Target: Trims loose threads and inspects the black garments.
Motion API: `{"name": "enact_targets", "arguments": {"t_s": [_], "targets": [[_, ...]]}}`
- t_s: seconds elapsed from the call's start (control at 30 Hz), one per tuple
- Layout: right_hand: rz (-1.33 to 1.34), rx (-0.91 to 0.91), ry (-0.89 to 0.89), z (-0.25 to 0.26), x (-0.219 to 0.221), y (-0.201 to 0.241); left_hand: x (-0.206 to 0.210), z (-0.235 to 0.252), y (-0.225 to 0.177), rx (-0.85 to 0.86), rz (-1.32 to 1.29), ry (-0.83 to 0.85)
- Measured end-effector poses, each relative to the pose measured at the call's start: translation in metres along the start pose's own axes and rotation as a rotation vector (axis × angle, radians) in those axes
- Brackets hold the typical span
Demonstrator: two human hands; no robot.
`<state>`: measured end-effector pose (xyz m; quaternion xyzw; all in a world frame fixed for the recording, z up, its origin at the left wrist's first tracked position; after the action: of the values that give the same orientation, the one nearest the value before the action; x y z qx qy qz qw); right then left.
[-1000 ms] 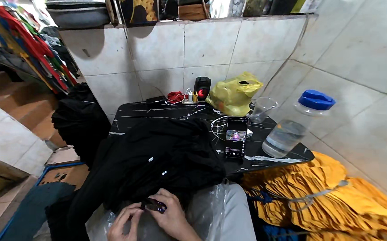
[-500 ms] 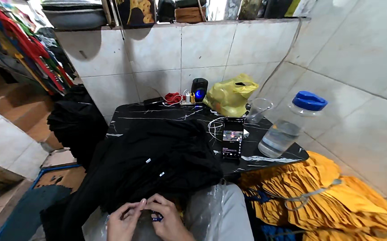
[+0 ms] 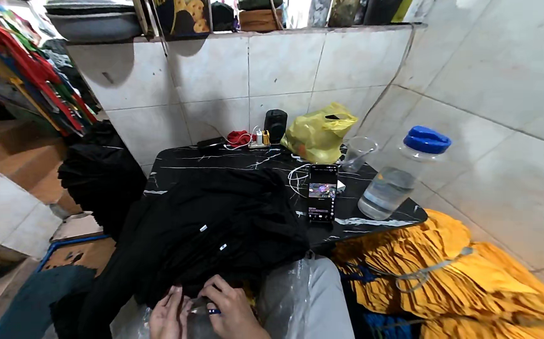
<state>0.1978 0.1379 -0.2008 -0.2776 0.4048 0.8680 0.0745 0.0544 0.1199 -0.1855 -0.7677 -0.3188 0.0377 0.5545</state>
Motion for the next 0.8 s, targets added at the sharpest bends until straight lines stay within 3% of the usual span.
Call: {"name": "enact_targets", "arguments": {"t_s": [0.23, 0.37, 0.67, 0.8], "targets": [[0.062, -0.006, -0.049, -0.001, 0.002, -0.002, -0.004, 0.000, -0.001, 0.106, 0.081, 0.136], [0.095, 0.087, -0.117, -0.001, 0.000, -0.002, -0.009, 0.002, -0.001, 0.112, 0.114, 0.112], [0.096, 0.183, -0.051, 0.001, -0.002, 0.000, -0.014, 0.003, -0.002, 0.175, 0.164, 0.231], [0.090, 0.204, -0.061, 0.000, -0.003, 0.000, -0.015, 0.005, 0.000, 0.178, 0.186, 0.205]]}}
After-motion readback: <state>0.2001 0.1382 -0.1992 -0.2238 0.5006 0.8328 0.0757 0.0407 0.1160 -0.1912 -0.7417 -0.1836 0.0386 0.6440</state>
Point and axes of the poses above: each hand's wrist, its own z-axis towards the middle knuckle, its own x-axis out of the palm, y = z × x, the point moved 3 cm from there along z, towards the middle knuckle, and after that the axes turned 10 degrees about -x, right-handed, at the moved point
